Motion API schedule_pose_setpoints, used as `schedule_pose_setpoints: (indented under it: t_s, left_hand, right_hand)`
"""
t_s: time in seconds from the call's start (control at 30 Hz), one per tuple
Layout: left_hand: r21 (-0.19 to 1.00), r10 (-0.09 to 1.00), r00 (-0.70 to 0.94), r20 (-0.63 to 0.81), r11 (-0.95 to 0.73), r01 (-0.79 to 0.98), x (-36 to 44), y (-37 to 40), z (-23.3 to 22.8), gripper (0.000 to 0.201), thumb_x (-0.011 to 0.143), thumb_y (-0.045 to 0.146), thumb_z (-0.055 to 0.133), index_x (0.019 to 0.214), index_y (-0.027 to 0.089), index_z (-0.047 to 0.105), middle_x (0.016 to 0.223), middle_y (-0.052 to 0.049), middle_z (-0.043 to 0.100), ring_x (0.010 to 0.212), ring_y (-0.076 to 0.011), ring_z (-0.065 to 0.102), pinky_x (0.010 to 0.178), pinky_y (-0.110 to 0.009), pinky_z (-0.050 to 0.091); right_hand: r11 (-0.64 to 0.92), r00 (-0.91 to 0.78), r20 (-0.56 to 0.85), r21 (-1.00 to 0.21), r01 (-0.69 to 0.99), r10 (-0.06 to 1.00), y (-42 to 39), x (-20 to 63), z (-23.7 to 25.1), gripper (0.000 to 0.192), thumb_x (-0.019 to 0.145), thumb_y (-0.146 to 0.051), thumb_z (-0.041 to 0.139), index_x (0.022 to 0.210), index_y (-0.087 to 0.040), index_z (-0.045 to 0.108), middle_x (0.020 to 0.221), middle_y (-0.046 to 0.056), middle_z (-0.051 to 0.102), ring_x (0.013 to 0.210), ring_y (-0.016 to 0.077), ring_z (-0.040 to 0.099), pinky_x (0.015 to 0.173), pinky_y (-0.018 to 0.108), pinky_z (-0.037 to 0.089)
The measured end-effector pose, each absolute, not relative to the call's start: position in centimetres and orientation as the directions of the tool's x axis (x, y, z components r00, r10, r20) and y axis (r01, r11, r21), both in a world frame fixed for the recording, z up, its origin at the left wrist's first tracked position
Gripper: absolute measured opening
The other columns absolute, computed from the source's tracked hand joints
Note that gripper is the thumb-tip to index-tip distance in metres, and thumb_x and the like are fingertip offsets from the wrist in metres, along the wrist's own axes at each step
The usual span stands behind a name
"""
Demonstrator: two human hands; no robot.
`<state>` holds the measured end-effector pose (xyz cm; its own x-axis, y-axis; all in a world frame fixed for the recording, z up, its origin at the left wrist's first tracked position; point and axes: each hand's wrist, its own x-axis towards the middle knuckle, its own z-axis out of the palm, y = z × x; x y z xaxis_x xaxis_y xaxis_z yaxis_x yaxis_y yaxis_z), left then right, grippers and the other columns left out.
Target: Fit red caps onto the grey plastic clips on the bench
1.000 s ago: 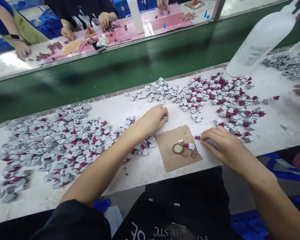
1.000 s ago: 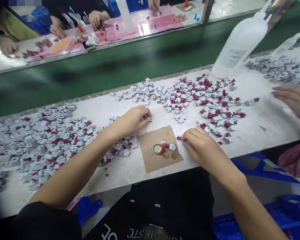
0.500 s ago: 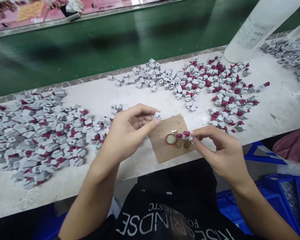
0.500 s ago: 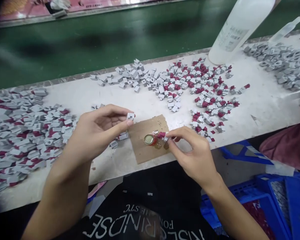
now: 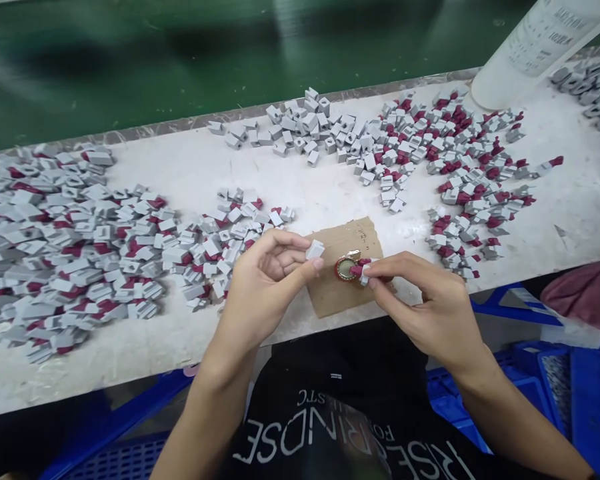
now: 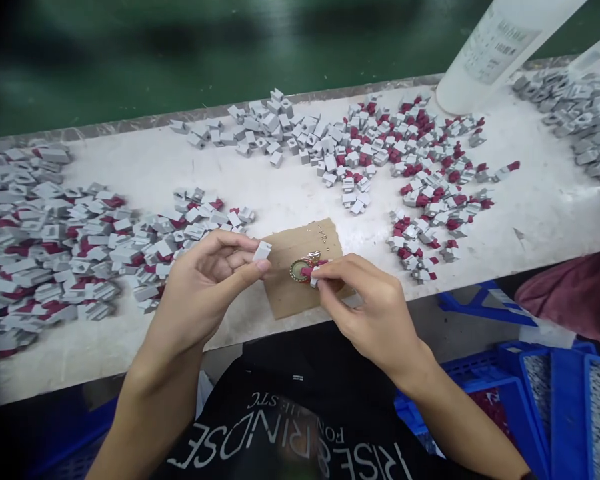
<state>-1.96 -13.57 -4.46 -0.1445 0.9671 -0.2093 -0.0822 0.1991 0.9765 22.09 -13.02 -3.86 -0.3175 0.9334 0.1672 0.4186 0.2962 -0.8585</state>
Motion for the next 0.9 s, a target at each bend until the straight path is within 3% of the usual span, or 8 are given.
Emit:
schedule_pose_setpoints:
  t_s: [0.2,0.33,0.47,0.63,0.9]
  left_hand:
    - [0.968,0.968,-0.121,-0.219,0.200,-0.155,-2.3,-13.8,-4.9,0.028,0.087,0.021,0.101,0.109,0.021,0.085,0.095,-0.002,0.084,0.087,-0.0154,0.084,0.085,-0.023,0.069]
    - [0.971,0.975,-0.091,-0.200,0.186,-0.148,-1.8,-13.7,-4.8,0.015,0.097,0.025,0.095,0.109,0.022,0.088,0.100,-0.004,0.086,0.091,-0.0171,0.085,0.087,-0.026,0.071]
    - [0.972,0.984,-0.039,-0.171,0.162,-0.173,-0.6,-13.1,-4.0,0.016,0.095,0.024,0.097,0.108,0.023,0.087,0.102,-0.004,0.089,0.091,-0.0183,0.086,0.086,-0.027,0.073]
    - [0.962,0.986,0.052,-0.160,0.167,-0.215,1.2,-12.4,-3.0,0.015,0.096,0.021,0.095,0.109,0.020,0.087,0.103,-0.005,0.091,0.095,-0.0196,0.088,0.086,-0.026,0.073]
    - [0.949,0.979,0.083,-0.187,0.201,-0.243,1.8,-12.1,-3.1,0.017,0.094,0.019,0.096,0.109,0.019,0.088,0.097,-0.004,0.091,0.089,-0.0197,0.089,0.084,-0.027,0.075]
  right_hand:
    - [0.321,-0.304,0.210,-0.867,0.382,0.929,-13.1,21.8,-4.0,0.024,0.103,-0.007,0.074,0.111,-0.026,0.085,0.107,0.006,0.089,0.096,0.0250,0.086,0.083,0.038,0.071]
    - [0.203,-0.190,0.148,-0.928,0.313,0.971,-12.9,22.3,-3.6,0.022,0.103,-0.010,0.079,0.109,-0.029,0.088,0.103,0.003,0.087,0.093,0.0231,0.082,0.083,0.037,0.068]
    - [0.049,-0.071,0.040,-0.990,0.131,0.997,-12.3,22.7,-3.8,0.013,0.102,-0.019,0.088,0.107,-0.031,0.090,0.104,0.001,0.088,0.095,0.0223,0.084,0.084,0.034,0.070]
    - [-0.039,-0.068,-0.037,-0.999,-0.030,0.997,-11.8,22.7,-4.1,0.008,0.101,-0.025,0.091,0.106,-0.032,0.090,0.103,0.001,0.088,0.090,0.0207,0.084,0.081,0.032,0.071]
    - [-0.038,-0.073,-0.034,-0.998,-0.057,0.997,-11.9,22.7,-4.0,0.011,0.099,-0.022,0.093,0.105,-0.032,0.092,0.102,0.001,0.088,0.088,0.0200,0.085,0.075,0.029,0.071]
